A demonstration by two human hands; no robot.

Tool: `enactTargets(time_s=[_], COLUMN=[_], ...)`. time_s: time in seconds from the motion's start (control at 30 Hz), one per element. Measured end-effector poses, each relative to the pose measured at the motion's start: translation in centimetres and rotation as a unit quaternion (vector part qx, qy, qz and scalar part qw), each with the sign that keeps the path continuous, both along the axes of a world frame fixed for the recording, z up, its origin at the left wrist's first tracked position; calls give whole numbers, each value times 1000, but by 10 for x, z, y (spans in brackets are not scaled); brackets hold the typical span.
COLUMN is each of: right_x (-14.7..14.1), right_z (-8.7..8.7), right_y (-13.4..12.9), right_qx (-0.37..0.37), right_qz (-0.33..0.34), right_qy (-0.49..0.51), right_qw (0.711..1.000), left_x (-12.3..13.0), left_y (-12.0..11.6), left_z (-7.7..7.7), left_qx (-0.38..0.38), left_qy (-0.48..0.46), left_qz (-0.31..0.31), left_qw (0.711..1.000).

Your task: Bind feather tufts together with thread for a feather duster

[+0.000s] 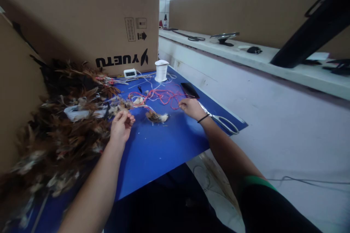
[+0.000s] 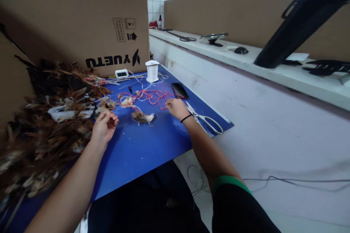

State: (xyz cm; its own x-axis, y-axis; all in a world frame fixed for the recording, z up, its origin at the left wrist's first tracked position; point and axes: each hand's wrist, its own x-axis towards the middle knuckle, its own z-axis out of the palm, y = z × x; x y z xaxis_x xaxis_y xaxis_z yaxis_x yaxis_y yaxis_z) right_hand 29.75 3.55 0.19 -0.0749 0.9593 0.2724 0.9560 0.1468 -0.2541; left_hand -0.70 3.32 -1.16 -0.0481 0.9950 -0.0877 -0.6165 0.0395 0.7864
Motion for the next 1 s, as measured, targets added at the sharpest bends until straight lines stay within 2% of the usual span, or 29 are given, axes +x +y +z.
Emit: enactTargets(time_s=[0.13, 0.3, 0.37, 0.43, 0.5, 0.57, 0.67, 0.73, 0.8, 0.9, 1.0], right_x=[12, 6, -7, -25, -45, -63, -78, -78, -70, -50, -31], right_z=[13, 26, 28, 28, 24, 18, 13, 15, 19, 25, 22], right_y=[11, 28, 32, 32, 28, 22, 15, 19, 32, 66, 107], right_qx=[19, 18, 11, -14, -51, -72, -79, -86, -84, -55, -37], right_qz=[-51, -29, 8, 75, 158, 217, 258, 271, 254, 185, 83], right_qy=[-2, -12, -1, 38, 92, 103, 88, 87, 85, 71, 10], right_qw=[999, 999, 1000, 996, 982, 968, 959, 955, 960, 979, 996], left_x=[0, -2, -3, -4, -5, -5, -4, -4, -5, -5, -6], left_y=[1, 1, 2, 3, 3, 3, 2, 1, 2, 3, 4], left_z=[-1, -2, -2, -3, -3, -2, -2, -2, -3, -5, -6], left_qx=[0, 0, 6, 10, 10, 11, 12, 9, 7, 4, -6], left_qy=[-1, -8, -10, -12, -13, -12, -8, -12, -16, -17, -17], left_qz=[1, 15, 22, 29, 35, 36, 34, 33, 33, 37, 43], left_qw=[1000, 1000, 1000, 999, 999, 999, 999, 999, 999, 999, 999])
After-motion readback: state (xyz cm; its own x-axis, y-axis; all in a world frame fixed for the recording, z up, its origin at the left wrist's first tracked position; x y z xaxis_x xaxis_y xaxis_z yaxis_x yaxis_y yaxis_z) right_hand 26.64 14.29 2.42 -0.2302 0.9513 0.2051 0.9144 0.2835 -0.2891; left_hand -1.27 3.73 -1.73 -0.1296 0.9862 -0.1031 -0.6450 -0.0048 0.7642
